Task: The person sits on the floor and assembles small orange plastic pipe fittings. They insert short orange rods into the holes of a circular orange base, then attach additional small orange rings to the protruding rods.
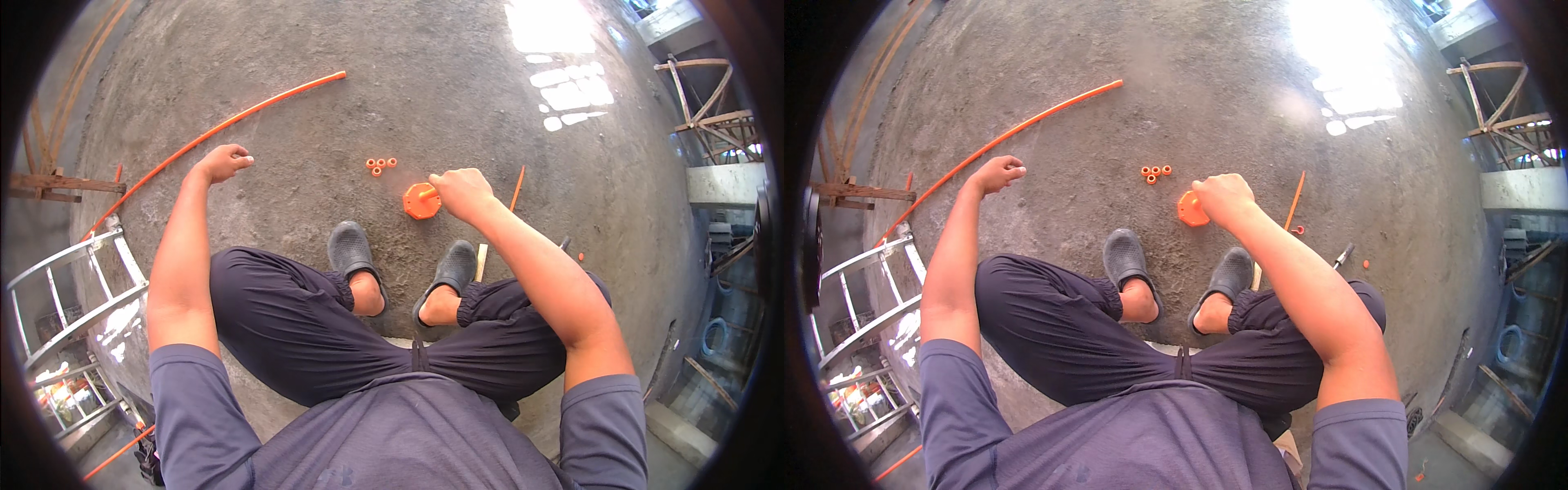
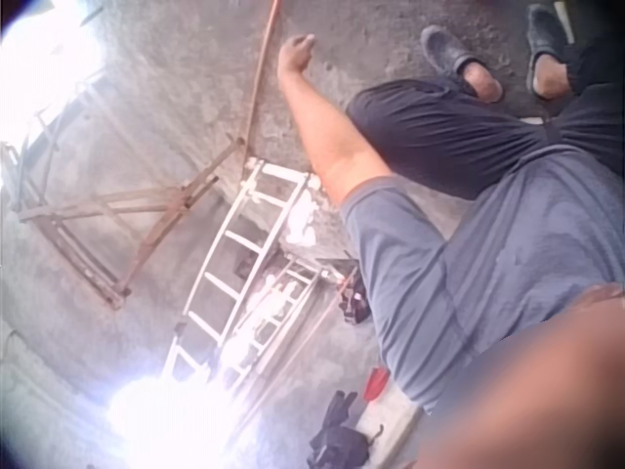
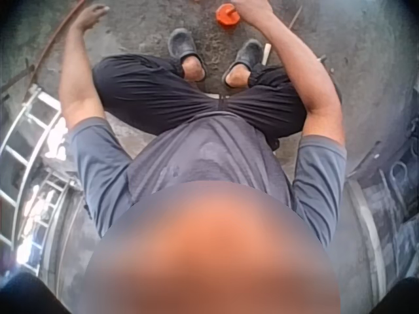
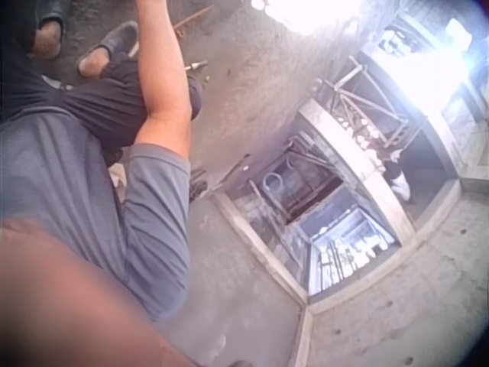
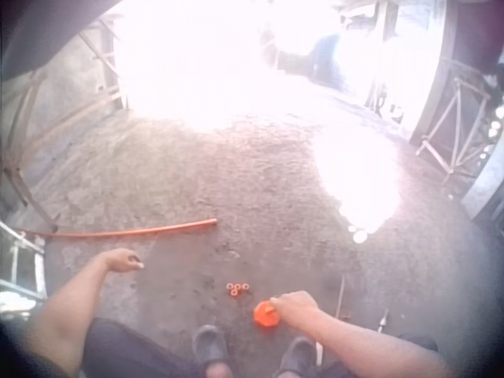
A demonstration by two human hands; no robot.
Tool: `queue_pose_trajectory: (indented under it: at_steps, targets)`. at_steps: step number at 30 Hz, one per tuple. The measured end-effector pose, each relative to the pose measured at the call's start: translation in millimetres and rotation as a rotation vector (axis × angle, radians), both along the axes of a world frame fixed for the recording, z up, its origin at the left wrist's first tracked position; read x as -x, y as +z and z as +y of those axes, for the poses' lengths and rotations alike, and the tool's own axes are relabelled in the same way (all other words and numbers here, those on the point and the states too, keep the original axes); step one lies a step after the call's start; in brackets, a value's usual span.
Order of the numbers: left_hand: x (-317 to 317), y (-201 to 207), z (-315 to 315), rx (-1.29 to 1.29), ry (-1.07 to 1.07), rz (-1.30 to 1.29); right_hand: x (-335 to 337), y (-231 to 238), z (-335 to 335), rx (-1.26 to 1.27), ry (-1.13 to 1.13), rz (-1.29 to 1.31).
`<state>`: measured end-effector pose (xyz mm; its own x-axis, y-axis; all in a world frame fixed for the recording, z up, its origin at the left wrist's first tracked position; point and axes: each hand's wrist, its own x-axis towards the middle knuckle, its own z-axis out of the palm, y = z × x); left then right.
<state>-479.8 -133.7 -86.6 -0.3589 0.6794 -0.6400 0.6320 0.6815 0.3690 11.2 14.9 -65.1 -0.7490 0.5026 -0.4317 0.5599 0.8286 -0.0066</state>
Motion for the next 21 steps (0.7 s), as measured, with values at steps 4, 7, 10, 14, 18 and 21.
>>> queue_pose_trajectory:
  at_steps: [4,7,10,14,18,21]
  targets:
    - [2,-3,-2,-0.005,-0.021,0.004,1,-3,0,-0.018,0.185,0.010]
    - [4,-4,-3,0.001,-0.018,-0.003,-5,-5,1,-0.042,0.251,0.030]
    - [3,-4,-3,-0.005,-0.017,0.004,-14,-4,4,-0.057,0.294,0.069]
    - [3,-3,-1,-0.011,-0.031,-0.005,-18,-1,3,-0.041,0.244,0.057]
    - [2,-2,0,-0.009,-0.024,-0.001,-9,2,4,-0.018,0.113,0.005]
    - [3,-1,-2,-0.002,-0.014,-0.002,1,4,9,0.000,0.010,-0.042]
